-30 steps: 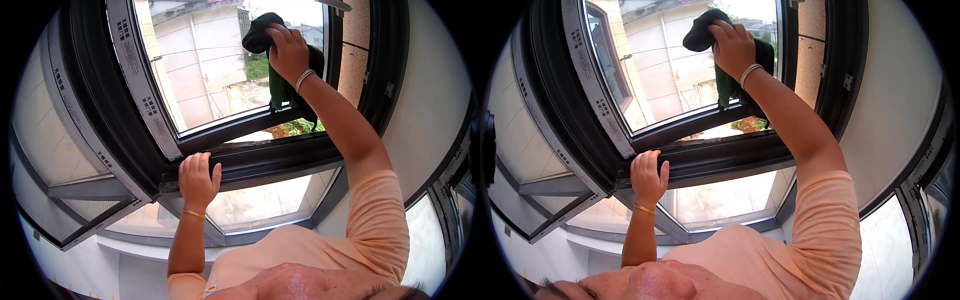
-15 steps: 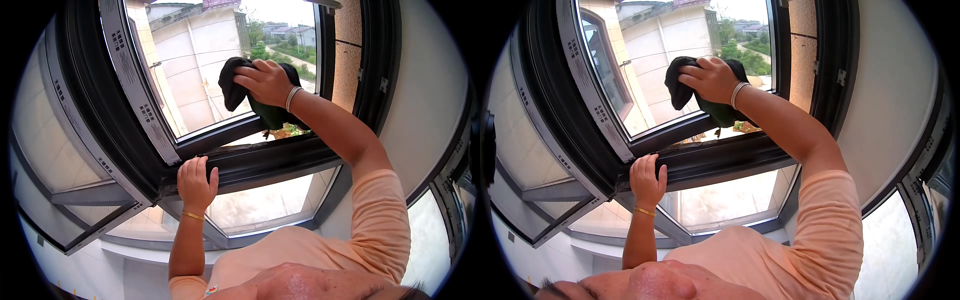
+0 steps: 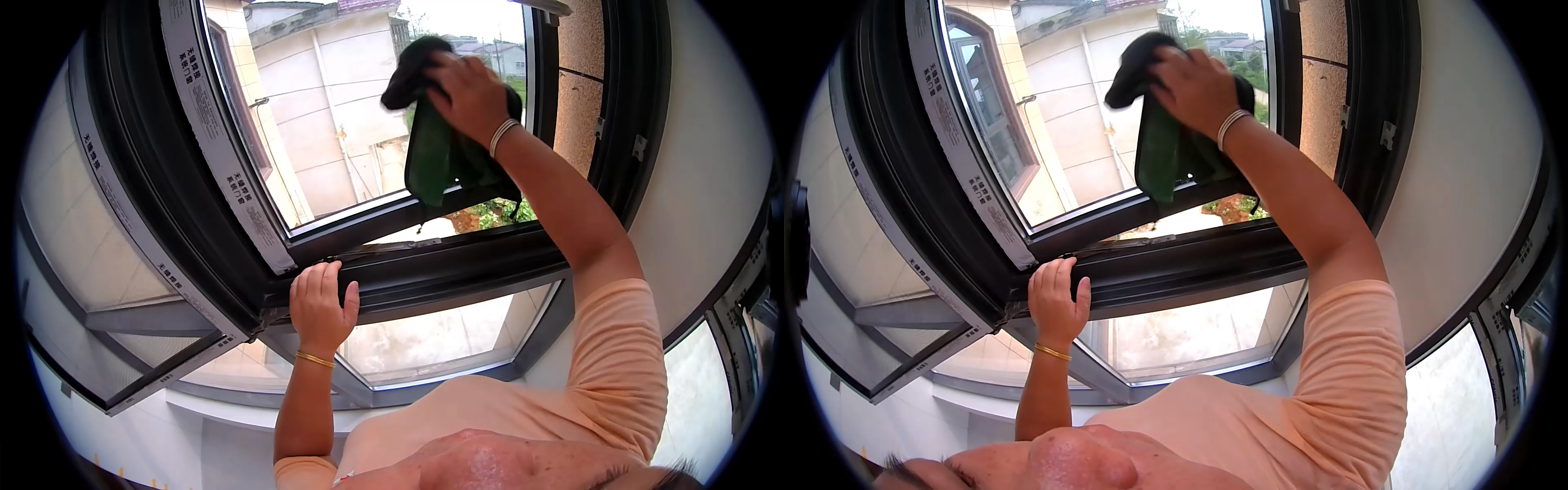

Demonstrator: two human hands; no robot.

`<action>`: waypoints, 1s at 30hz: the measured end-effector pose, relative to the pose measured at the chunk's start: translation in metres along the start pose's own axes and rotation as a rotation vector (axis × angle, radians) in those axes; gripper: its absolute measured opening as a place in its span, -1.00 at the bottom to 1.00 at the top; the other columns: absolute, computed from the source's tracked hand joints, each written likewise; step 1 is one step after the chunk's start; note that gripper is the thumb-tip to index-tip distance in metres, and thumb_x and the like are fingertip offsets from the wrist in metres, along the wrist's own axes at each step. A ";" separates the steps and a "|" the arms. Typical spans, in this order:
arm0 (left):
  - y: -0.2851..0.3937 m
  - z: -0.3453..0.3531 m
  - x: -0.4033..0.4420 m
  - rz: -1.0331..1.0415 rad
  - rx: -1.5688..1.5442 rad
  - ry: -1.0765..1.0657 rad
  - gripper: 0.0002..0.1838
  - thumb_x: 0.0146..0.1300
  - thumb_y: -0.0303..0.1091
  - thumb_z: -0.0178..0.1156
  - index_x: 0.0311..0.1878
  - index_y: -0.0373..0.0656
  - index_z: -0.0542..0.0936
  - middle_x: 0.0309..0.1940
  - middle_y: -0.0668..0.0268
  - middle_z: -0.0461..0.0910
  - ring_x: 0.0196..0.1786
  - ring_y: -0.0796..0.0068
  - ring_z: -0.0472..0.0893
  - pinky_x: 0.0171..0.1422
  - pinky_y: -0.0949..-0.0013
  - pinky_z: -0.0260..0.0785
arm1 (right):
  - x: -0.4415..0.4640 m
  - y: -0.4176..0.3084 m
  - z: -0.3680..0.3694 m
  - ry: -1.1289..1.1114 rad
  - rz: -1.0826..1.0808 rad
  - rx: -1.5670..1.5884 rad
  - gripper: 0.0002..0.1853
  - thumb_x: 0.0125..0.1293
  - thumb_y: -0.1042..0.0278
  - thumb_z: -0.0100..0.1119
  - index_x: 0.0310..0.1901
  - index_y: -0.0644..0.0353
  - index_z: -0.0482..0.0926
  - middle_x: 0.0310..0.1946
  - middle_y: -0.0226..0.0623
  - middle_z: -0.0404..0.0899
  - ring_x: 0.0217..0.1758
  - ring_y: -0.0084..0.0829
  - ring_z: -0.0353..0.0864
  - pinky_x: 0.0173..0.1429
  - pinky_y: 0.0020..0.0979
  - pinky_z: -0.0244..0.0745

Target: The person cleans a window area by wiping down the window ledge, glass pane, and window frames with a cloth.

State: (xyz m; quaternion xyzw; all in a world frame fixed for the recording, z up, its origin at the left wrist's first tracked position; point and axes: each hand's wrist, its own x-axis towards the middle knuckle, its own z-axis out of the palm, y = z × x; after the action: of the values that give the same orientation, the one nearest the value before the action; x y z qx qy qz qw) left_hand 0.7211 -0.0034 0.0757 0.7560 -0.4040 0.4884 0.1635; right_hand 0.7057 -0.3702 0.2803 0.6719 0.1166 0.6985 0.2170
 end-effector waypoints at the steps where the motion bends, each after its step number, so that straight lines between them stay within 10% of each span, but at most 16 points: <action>1: 0.000 0.001 0.000 0.001 0.000 0.001 -0.61 0.38 -0.11 0.24 0.09 -0.19 0.62 0.02 0.15 0.62 0.15 0.10 0.56 0.33 0.06 0.37 | 0.005 0.024 0.007 0.070 0.191 -0.054 -0.71 0.30 0.09 0.34 -0.01 -0.02 0.64 0.10 -0.38 0.66 0.06 -0.12 0.59 0.02 -0.09 0.59; 3: -0.001 0.003 0.000 -0.008 0.009 0.001 -0.61 0.37 -0.10 0.24 0.09 -0.19 0.62 0.02 0.15 0.62 0.15 0.10 0.56 0.33 0.06 0.38 | 0.017 0.048 0.011 0.153 0.575 -0.127 -0.72 0.35 0.11 0.29 -0.03 0.06 0.63 0.04 -0.25 0.66 0.03 -0.01 0.60 0.03 -0.04 0.58; 6: 0.001 0.004 0.002 -0.012 0.025 0.006 -0.61 0.36 -0.10 0.25 0.08 -0.19 0.62 0.01 0.16 0.63 0.14 0.10 0.57 0.32 0.06 0.38 | 0.022 -0.010 0.021 0.101 0.523 -0.203 -0.67 0.36 0.15 0.25 0.04 0.15 0.53 0.08 -0.08 0.57 0.06 0.01 0.56 0.02 0.04 0.43; 11: 0.002 0.003 0.000 -0.045 0.011 -0.004 -0.63 0.34 -0.16 0.25 0.10 -0.18 0.63 0.02 0.17 0.64 0.16 0.10 0.57 0.32 0.07 0.38 | -0.016 -0.112 0.011 -0.041 -0.339 0.135 -0.45 0.12 0.10 0.43 0.20 -0.19 0.55 0.30 -0.47 0.47 0.19 -0.33 0.48 0.21 -0.16 0.32; 18: 0.001 0.001 -0.001 -0.020 0.032 -0.007 -0.63 0.36 -0.16 0.24 0.11 -0.19 0.62 0.03 0.15 0.63 0.15 0.08 0.58 0.33 0.06 0.39 | -0.015 0.032 0.005 0.007 0.571 -0.146 -0.60 0.31 0.18 0.29 0.16 -0.02 0.54 0.19 -0.27 0.56 0.22 -0.08 0.52 0.22 0.01 0.43; 23: 0.003 0.004 0.002 -0.033 0.039 0.006 -0.63 0.35 -0.14 0.25 0.08 -0.18 0.62 0.01 0.16 0.63 0.14 0.09 0.58 0.31 0.06 0.41 | -0.015 0.038 0.013 0.053 0.707 -0.227 -0.63 0.35 0.22 0.25 0.13 0.12 0.53 0.14 -0.18 0.57 0.06 0.02 0.57 0.09 -0.01 0.54; 28: 0.001 0.005 0.000 -0.023 0.034 0.006 -0.63 0.34 -0.14 0.25 0.09 -0.18 0.61 0.00 0.16 0.63 0.13 0.09 0.59 0.30 0.05 0.41 | -0.019 -0.078 -0.009 -0.085 0.001 0.163 -0.42 0.04 0.24 0.50 0.17 -0.08 0.60 0.16 -0.35 0.60 0.11 -0.27 0.60 0.20 -0.19 0.61; 30: 0.000 0.004 -0.001 -0.007 0.030 0.018 -0.63 0.34 -0.15 0.25 0.09 -0.18 0.61 0.00 0.16 0.63 0.13 0.09 0.58 0.30 0.05 0.41 | -0.022 -0.060 -0.012 -0.078 0.024 0.132 -0.45 0.06 0.26 0.48 0.15 -0.09 0.60 0.17 -0.40 0.60 0.10 -0.29 0.61 0.13 -0.21 0.64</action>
State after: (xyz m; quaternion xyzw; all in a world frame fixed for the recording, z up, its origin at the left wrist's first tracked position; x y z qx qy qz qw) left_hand 0.7232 -0.0051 0.0731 0.7552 -0.3927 0.5007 0.1576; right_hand 0.7030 -0.3257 0.2326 0.7128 0.1461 0.6651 0.1682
